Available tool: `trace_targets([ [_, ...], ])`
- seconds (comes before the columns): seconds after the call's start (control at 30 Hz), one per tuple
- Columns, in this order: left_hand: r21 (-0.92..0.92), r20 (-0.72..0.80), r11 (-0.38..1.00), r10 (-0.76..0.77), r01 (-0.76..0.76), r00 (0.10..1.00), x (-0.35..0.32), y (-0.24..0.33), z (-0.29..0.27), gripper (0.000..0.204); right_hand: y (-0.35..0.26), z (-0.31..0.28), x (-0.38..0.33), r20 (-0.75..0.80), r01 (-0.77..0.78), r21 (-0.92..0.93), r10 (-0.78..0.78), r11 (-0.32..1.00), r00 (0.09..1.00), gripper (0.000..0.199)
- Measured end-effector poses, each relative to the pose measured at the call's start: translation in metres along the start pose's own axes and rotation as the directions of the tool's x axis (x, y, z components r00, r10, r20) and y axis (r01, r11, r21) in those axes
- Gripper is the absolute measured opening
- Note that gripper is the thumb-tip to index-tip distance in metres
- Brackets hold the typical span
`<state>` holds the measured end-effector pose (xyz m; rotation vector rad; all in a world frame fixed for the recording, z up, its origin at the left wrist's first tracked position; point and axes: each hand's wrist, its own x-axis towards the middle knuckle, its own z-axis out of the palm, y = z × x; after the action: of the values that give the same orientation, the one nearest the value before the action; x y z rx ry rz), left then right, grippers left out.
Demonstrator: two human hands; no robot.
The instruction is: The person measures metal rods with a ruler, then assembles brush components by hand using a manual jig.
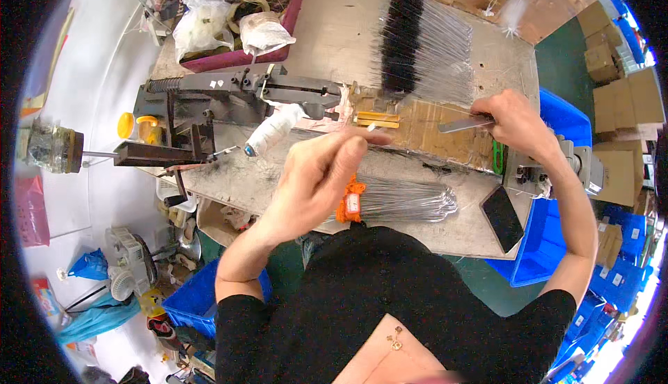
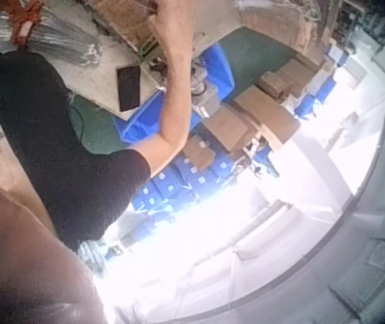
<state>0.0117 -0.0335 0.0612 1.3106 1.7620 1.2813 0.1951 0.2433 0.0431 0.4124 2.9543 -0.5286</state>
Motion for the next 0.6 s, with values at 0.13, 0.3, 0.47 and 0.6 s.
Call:
trace_targets([
  [0.13,0.475,0.034,0.829,0.32,-0.296,0.947,0.02,0.003,0.025,0.022,0.038,-0.007,0.016,-0.111,-0.028,0.039,0.032,0.999,0.993,0.016],
  [0.3,0.737,0.155,0.573,0.372,-0.358,0.915,0.098,-0.009,0.085,0.025,0.1,0.018,0.066,-0.018,-0.11,-0.199,0.109,0.974,0.994,0.026],
  [0.47,0.65,0.33,0.689,0.123,-0.32,0.936,0.119,-0.005,0.074,0.036,0.101,0.009,0.051,-0.235,0.064,0.025,-0.056,0.998,0.97,0.027],
  [0.6,0.624,0.285,0.739,0.09,-0.256,0.954,0.091,-0.006,0.025,0.031,-0.002,-0.001,0.003,-0.2,0.136,0.22,-0.092,0.966,0.975,0.029],
])
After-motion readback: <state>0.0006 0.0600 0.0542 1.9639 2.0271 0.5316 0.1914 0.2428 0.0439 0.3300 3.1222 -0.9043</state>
